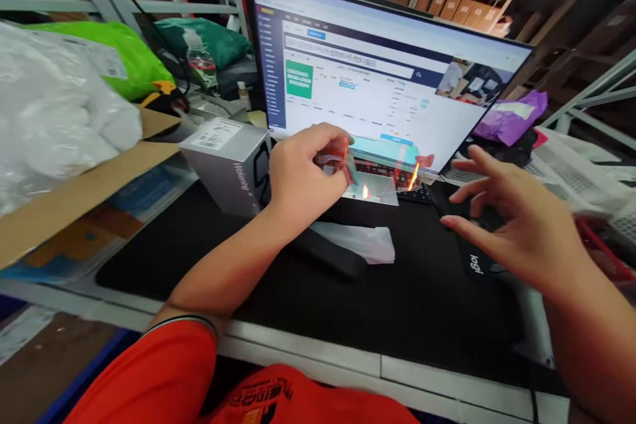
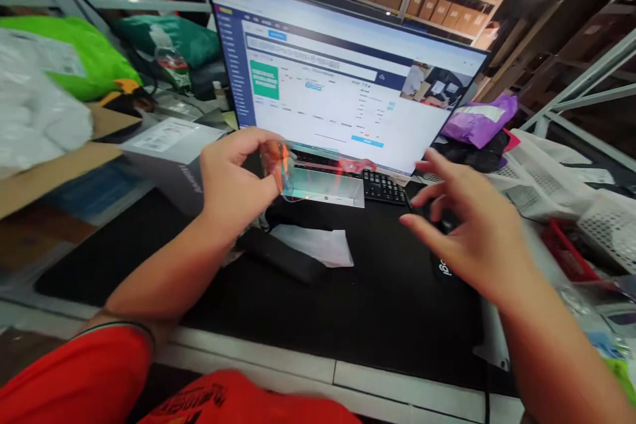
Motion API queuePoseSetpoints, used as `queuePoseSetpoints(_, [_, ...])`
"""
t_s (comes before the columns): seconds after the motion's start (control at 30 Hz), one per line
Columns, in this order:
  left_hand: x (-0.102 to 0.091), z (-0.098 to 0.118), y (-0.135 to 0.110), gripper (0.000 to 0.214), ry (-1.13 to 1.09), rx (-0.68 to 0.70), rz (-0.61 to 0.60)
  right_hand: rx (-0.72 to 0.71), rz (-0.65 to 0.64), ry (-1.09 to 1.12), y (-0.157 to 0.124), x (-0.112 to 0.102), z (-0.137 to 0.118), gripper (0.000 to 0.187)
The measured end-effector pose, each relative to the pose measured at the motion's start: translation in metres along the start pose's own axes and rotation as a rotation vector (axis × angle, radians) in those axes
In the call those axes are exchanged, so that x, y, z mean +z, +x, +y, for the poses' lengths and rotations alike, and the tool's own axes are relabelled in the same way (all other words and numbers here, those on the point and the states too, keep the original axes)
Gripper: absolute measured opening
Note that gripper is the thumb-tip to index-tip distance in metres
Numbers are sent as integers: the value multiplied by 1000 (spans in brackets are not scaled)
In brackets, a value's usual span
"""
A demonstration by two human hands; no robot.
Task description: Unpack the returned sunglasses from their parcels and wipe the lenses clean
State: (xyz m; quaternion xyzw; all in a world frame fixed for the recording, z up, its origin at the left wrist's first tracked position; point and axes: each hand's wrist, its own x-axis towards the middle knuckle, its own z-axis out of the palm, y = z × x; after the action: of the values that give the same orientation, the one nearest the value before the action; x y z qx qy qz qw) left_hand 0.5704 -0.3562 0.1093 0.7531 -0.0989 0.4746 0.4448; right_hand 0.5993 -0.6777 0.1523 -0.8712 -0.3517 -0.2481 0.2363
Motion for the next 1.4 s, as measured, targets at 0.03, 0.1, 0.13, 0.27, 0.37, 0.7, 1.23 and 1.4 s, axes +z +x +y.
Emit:
queuePoseSetpoints(0.03, [-4,2,0,26,18,31,11,-48,-38,-10,5,16,-20,81])
queuePoseSetpoints(0.1, [-13,4,3,26,9,67,55,-132,-37,-46,16,35,-49,71])
queuePoseSetpoints(0.13, [-17,3,5,25,-5,70,70,-150,5,-74,21,40,-59,64])
queuePoseSetpoints(0.27, [-30,0,11,24,-51,28,11,-123,150,-189,35,41,-85,58])
queuePoseSetpoints(0.37, [-35,1,12,24,-77,-21,-62,-126,150,-258,40,41,-97,50])
queuePoseSetpoints(0.7, [-31,8,5,36,77,145,-123,-171,210,-262,29,66,-98,18])
queuePoseSetpoints(1.23, [-3,-16,-5,109,-22,-167,-560,398,584,881,-1,89,-40,30])
queuePoseSetpoints(1.4, [-8,-23,-16,27,-276,-246,-659,405,577,988,-2,102,-35,25])
